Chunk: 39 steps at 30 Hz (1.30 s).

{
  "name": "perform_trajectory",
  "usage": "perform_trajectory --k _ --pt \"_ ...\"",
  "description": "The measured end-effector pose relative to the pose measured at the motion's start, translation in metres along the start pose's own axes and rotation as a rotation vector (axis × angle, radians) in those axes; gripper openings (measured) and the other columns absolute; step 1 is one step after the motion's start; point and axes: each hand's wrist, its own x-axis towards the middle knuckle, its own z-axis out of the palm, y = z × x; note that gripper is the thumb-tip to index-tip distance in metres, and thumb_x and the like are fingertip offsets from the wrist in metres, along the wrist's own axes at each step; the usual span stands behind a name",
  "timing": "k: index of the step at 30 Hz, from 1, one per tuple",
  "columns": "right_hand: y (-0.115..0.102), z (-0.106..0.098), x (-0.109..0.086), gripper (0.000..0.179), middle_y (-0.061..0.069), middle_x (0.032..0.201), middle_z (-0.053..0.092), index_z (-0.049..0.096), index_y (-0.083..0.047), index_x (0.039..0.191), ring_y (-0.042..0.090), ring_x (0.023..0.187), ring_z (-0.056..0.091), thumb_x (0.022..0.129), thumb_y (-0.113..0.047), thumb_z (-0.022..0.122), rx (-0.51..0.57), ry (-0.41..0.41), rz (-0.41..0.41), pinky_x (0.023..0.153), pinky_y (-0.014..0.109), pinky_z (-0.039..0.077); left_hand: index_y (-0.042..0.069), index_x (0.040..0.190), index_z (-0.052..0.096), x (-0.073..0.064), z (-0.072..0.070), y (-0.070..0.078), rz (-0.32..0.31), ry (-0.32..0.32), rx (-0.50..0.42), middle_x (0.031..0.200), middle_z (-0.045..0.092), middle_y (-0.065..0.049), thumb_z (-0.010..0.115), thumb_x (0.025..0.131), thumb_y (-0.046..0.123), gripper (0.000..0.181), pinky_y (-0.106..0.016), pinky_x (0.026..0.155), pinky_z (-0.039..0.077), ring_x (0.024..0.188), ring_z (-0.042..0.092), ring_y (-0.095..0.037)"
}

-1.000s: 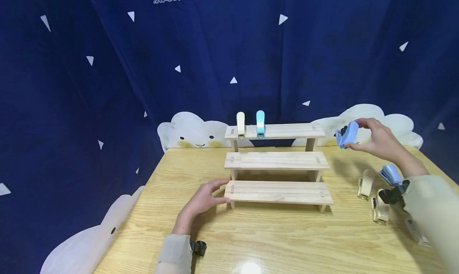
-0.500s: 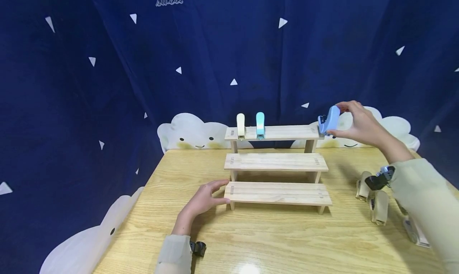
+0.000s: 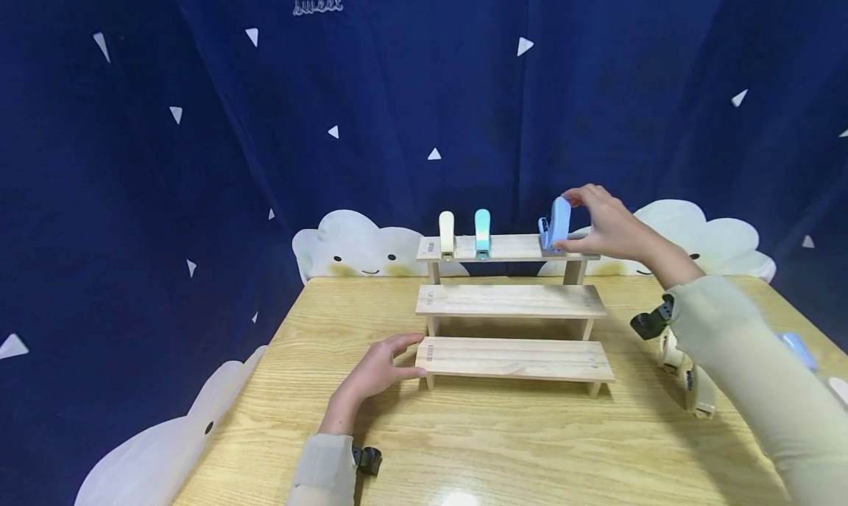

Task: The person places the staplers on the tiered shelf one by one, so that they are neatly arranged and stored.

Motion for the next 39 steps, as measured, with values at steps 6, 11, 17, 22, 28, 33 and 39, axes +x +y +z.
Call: perform_trajectory --k 6,11,17,22,28,33,39 --pt "-0.011 0.011 0.014 0.078 0.024 0.119 0.054 0.049 0.007 0.129 0.039 0.112 0.048 0.070 -0.028 0.087 0.005 -0.052 -0.009 0.094 0.056 0.043 0.010 0.145 0.048 0.000 0.000 -0.001 0.002 -0.004 0.001 0.151 0.046 -0.012 0.075 0.085 0.034 0.070 -0.052 0.115 0.041 0.138 0.043 -0.042" --pt "-0.016 0.020 0.021 0.078 0.024 0.119 0.054 0.048 0.007 0.129 0.038 0.111 0.048 0.071 -0.029 0.087 0.009 -0.083 -0.009 0.096 0.056 0.043 0.009 0.144 0.048 0.000 0.000 -0.001 0.005 -0.003 0.006 0.151 0.047 -0.012 0.076 0.085 0.033 0.069 -0.051 0.115 0.041 0.138 0.044 -0.043" --pt "-0.019 0.029 0.027 0.078 0.025 0.118 0.056 0.050 0.009 0.129 0.038 0.111 0.050 0.072 -0.030 0.086 0.002 -0.105 -0.039 0.098 0.055 0.041 0.009 0.144 0.048 0.000 0.000 -0.002 0.005 -0.002 0.013 0.150 0.047 -0.012 0.076 0.085 0.033 0.070 -0.050 0.115 0.041 0.137 0.045 -0.042" --pt "-0.023 0.033 0.031 0.080 0.023 0.121 0.054 0.048 0.008 0.132 0.037 0.114 0.049 0.074 -0.032 0.085 0.005 -0.136 -0.026 0.100 0.055 0.042 0.010 0.145 0.048 0.001 0.000 -0.003 -0.004 0.001 0.013 0.151 0.047 -0.011 0.076 0.085 0.033 0.070 -0.050 0.115 0.041 0.138 0.044 -0.041" --pt "-0.022 0.035 0.034 0.081 0.023 0.125 0.054 0.047 0.007 0.134 0.037 0.117 0.049 0.075 -0.034 0.084 0.004 -0.152 -0.022 0.103 0.055 0.044 0.010 0.145 0.048 0.002 0.000 -0.003 -0.007 -0.001 0.012 0.151 0.046 -0.011 0.076 0.085 0.033 0.069 -0.050 0.115 0.041 0.138 0.044 -0.041" --pt "-0.023 0.036 0.034 0.079 0.023 0.125 0.056 0.048 0.007 0.134 0.038 0.118 0.049 0.076 -0.032 0.084 0.007 -0.155 -0.031 0.104 0.055 0.043 0.010 0.145 0.048 0.002 0.001 -0.003 -0.004 -0.002 0.019 0.152 0.046 -0.011 0.076 0.085 0.034 0.071 -0.050 0.115 0.041 0.138 0.044 -0.041" --pt "-0.023 0.036 0.034 0.081 0.025 0.128 0.055 0.046 0.009 0.136 0.039 0.121 0.048 0.076 -0.032 0.083 0.004 -0.144 -0.060 0.106 0.057 0.041 0.011 0.145 0.048 0.002 0.000 -0.003 -0.011 0.001 0.010 0.152 0.045 -0.011 0.076 0.084 0.034 0.071 -0.050 0.115 0.041 0.138 0.044 -0.042"
